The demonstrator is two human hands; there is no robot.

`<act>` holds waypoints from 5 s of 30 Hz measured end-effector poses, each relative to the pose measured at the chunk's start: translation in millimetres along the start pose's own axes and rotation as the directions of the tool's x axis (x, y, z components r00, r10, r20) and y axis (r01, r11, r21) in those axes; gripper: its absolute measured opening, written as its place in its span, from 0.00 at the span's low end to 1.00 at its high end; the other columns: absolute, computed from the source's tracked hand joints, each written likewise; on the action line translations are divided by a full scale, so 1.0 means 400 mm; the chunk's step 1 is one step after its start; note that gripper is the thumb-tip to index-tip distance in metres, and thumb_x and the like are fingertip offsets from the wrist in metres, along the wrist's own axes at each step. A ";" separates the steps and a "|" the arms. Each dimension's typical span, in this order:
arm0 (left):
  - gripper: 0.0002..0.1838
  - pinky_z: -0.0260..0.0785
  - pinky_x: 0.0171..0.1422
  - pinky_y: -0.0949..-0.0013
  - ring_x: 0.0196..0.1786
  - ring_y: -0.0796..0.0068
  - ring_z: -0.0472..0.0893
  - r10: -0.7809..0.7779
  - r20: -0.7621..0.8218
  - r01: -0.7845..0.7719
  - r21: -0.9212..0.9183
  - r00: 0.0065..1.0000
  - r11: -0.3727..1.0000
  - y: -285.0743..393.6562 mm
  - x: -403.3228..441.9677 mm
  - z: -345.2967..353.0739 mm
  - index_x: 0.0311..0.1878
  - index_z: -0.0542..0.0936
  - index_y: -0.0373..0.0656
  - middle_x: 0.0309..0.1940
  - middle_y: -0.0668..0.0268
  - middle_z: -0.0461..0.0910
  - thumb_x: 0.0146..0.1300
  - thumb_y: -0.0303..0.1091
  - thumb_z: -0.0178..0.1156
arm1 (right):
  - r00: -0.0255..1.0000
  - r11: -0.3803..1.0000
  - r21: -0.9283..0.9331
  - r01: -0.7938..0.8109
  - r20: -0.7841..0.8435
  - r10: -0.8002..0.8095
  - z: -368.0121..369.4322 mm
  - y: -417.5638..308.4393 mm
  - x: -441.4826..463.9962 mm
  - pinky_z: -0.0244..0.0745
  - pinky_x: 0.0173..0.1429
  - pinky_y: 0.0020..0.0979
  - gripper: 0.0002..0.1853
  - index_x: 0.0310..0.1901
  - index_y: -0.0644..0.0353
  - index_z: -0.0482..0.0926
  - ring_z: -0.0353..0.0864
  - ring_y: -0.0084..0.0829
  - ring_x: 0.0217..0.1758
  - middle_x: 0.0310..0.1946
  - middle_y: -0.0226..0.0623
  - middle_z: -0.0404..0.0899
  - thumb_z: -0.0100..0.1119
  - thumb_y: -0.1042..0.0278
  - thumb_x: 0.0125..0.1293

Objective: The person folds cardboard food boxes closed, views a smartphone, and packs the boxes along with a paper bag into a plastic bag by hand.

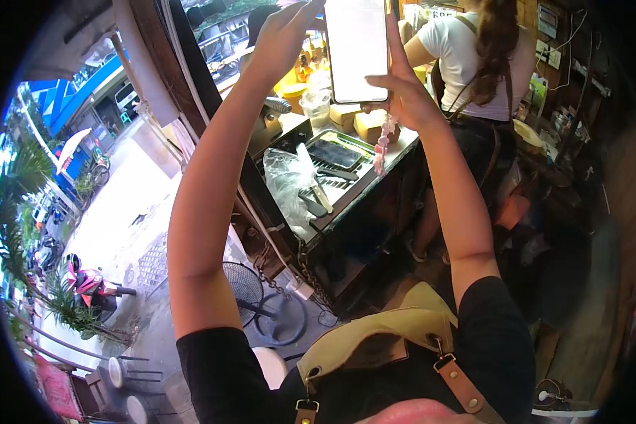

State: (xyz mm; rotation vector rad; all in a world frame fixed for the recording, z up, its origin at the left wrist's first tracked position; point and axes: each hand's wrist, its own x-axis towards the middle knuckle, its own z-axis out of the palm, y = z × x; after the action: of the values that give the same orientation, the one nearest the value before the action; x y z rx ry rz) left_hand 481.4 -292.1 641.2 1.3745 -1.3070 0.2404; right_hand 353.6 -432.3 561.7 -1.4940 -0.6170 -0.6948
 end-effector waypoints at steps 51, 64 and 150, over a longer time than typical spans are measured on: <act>0.30 0.66 0.48 0.69 0.41 0.72 0.75 -0.070 -0.053 0.068 -0.054 0.996 0.996 -0.014 -0.002 -0.009 0.48 0.77 0.35 0.38 0.62 0.78 0.64 0.58 0.49 | 0.935 0.890 0.454 0.038 0.298 -0.192 0.017 0.027 -0.006 0.75 0.53 0.42 0.52 0.71 0.35 0.28 0.60 0.42 0.67 0.73 0.40 0.40 0.53 0.77 0.56; 0.19 0.64 0.47 0.75 0.40 0.78 0.74 0.061 0.007 -0.061 0.093 0.998 0.994 0.011 -0.008 -0.005 0.43 0.80 0.35 0.37 0.66 0.78 0.62 0.44 0.58 | 0.999 0.977 0.211 -0.032 -0.007 0.034 0.054 -0.001 -0.033 0.82 0.42 0.45 0.47 0.71 0.28 0.33 0.67 0.43 0.64 0.73 0.28 0.39 0.46 0.76 0.57; 0.72 0.50 0.67 0.44 0.69 0.50 0.55 0.244 0.326 -0.407 0.757 0.913 0.512 -0.084 -0.057 0.062 0.73 0.42 0.48 0.63 0.53 0.63 0.26 0.61 0.76 | 0.961 0.967 0.124 -0.224 -0.135 0.241 -0.131 0.034 0.018 0.79 0.40 0.39 0.27 0.62 0.49 0.59 0.77 0.35 0.51 0.54 0.37 0.71 0.52 0.68 0.61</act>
State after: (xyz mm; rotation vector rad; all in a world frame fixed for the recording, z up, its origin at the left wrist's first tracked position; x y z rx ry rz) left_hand 486.2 -309.0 597.1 1.9282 -1.7065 1.1422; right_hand 365.7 -485.6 558.0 -1.3736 -0.3513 -0.5751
